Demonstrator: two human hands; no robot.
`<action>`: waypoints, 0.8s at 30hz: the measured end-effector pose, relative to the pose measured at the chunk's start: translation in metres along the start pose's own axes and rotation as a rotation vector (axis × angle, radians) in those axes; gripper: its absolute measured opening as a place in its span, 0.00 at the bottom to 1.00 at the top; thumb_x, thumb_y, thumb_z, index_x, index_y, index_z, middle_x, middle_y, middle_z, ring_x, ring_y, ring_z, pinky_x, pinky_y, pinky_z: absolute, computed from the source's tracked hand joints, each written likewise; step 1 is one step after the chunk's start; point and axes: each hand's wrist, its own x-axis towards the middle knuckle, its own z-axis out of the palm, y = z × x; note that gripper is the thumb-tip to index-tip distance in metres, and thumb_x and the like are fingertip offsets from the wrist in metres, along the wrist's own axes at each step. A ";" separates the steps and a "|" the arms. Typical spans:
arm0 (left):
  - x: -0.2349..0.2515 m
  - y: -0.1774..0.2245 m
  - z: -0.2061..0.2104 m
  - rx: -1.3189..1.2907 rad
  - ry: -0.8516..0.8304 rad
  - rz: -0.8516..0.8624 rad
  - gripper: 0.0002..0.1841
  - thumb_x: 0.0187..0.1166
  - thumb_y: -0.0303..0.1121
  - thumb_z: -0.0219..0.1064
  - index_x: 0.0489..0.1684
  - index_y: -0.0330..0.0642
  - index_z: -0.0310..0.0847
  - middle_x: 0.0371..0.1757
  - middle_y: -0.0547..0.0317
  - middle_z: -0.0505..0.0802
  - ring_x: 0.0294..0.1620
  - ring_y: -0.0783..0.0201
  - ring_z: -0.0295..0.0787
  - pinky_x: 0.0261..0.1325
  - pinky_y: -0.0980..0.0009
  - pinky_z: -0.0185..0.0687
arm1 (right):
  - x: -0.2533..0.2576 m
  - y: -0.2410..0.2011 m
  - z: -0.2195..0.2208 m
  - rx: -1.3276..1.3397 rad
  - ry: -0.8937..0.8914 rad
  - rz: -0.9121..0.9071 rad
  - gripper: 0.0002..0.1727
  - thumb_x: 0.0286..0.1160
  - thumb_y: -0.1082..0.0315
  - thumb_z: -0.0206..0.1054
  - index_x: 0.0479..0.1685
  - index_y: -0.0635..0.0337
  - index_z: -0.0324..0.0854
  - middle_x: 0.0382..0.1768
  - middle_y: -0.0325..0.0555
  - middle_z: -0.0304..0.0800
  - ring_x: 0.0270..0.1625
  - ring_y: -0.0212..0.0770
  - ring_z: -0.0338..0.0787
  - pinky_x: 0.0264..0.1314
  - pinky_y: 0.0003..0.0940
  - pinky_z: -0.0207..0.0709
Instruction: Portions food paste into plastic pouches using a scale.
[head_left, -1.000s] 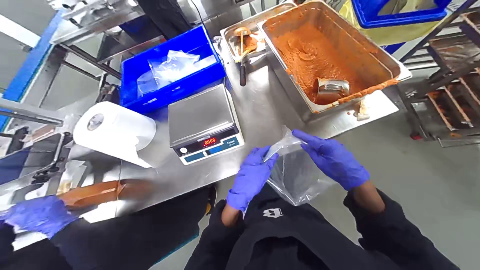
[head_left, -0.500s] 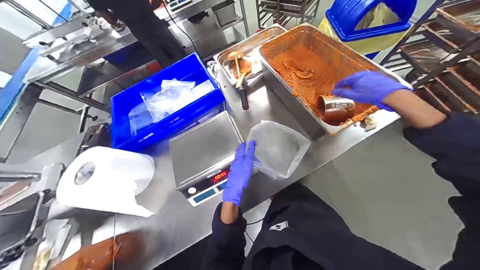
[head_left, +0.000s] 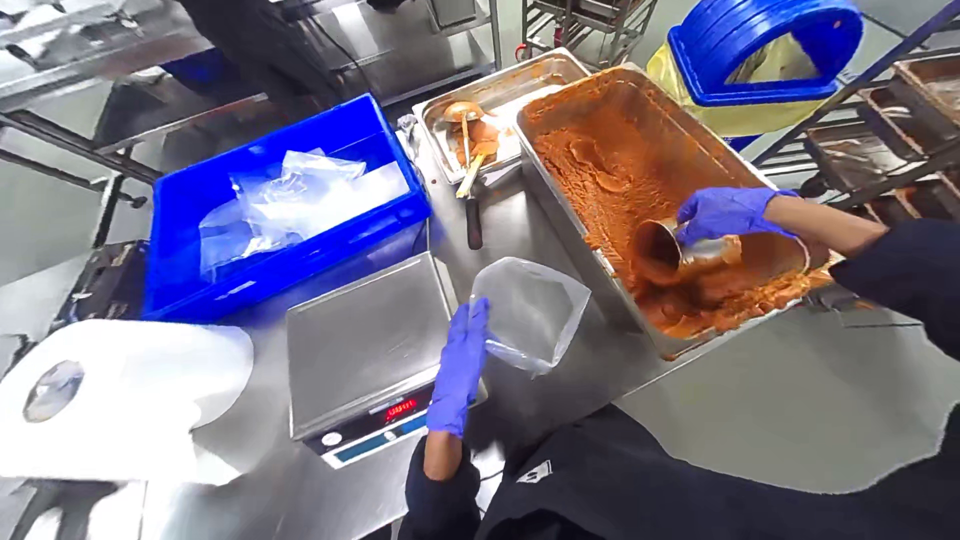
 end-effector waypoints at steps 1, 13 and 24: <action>0.003 0.000 0.002 -0.008 0.018 0.007 0.25 0.95 0.45 0.42 0.72 0.39 0.78 0.60 0.48 0.89 0.48 0.62 0.88 0.50 0.60 0.84 | 0.005 -0.004 -0.011 -0.073 0.016 -0.025 0.10 0.75 0.64 0.76 0.33 0.63 0.90 0.27 0.53 0.88 0.34 0.52 0.87 0.42 0.58 0.76; 0.016 -0.013 0.023 -0.103 0.112 -0.012 0.27 0.94 0.44 0.37 0.66 0.37 0.80 0.50 0.59 0.91 0.41 0.76 0.86 0.44 0.75 0.82 | 0.070 -0.030 0.038 -0.656 -0.331 -0.388 0.10 0.71 0.71 0.73 0.43 0.71 0.87 0.47 0.67 0.89 0.59 0.70 0.85 0.62 0.68 0.74; 0.014 -0.005 0.030 -0.163 0.098 -0.075 0.26 0.94 0.47 0.43 0.70 0.37 0.78 0.60 0.51 0.88 0.53 0.66 0.84 0.56 0.63 0.80 | -0.020 0.019 0.065 0.455 -0.151 -0.054 0.07 0.73 0.73 0.72 0.26 0.60 0.87 0.21 0.35 0.83 0.25 0.27 0.78 0.32 0.29 0.71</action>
